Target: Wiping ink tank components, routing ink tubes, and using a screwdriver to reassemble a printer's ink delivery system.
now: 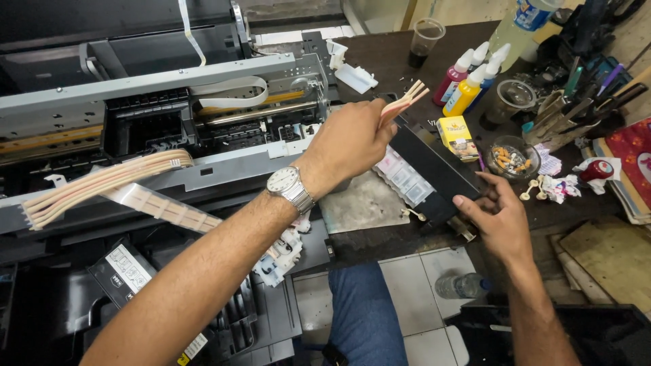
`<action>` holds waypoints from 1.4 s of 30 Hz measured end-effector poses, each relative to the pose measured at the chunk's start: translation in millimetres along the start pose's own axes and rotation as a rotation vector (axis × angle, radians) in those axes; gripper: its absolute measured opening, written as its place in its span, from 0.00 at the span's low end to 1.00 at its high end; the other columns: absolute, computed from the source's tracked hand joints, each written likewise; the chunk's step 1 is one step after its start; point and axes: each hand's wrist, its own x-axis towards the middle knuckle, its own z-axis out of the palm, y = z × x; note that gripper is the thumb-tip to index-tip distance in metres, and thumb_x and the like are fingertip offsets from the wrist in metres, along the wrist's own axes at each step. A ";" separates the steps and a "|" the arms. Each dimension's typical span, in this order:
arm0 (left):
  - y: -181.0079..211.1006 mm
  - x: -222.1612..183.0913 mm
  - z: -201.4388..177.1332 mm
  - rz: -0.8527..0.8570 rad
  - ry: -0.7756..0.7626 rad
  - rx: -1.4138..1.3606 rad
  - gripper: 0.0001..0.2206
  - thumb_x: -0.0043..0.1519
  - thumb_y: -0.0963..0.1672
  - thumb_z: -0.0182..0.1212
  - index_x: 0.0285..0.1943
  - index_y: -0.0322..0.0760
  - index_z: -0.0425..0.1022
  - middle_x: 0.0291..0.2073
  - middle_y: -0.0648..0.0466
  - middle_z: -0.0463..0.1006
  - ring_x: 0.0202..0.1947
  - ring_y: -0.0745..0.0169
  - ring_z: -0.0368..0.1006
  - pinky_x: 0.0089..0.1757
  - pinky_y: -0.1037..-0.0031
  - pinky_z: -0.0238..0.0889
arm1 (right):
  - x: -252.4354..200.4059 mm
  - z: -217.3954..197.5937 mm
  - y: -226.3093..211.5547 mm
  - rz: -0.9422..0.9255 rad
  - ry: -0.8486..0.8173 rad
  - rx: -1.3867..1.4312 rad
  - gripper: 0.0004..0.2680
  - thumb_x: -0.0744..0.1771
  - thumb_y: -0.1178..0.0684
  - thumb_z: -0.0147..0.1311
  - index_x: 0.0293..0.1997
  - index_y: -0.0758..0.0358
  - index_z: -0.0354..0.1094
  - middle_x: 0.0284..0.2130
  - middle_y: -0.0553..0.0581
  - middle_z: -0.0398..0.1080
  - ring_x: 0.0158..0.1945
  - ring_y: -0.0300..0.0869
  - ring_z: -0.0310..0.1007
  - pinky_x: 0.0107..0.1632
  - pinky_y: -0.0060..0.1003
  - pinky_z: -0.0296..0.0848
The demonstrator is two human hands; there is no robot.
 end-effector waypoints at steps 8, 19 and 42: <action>-3.5 0.3 7.7 -0.031 -0.043 0.069 0.15 0.62 0.48 0.51 0.40 0.32 0.76 0.29 0.37 0.80 0.37 0.23 0.78 0.41 0.41 0.70 | -32.8 18.8 -9.7 0.020 0.085 -0.063 0.30 0.58 0.55 0.74 0.67 0.65 0.64 0.38 0.64 0.62 0.34 0.49 0.76 0.37 0.39 0.77; -14.6 6.1 32.7 -0.093 -0.114 0.291 0.13 0.60 0.48 0.55 0.38 0.39 0.83 0.28 0.44 0.82 0.36 0.34 0.81 0.47 0.51 0.70 | -51.5 29.0 -17.9 -0.049 0.203 -0.402 0.31 0.55 0.45 0.77 0.61 0.64 0.66 0.33 0.65 0.74 0.36 0.54 0.80 0.41 0.46 0.78; -15.6 13.5 42.5 -0.278 -0.278 0.350 0.15 0.54 0.46 0.59 0.39 0.28 0.83 0.32 0.38 0.83 0.38 0.32 0.82 0.43 0.54 0.71 | -53.0 38.8 -14.8 0.031 0.144 -0.426 0.29 0.54 0.38 0.77 0.50 0.67 0.68 0.32 0.64 0.72 0.40 0.56 0.79 0.44 0.50 0.80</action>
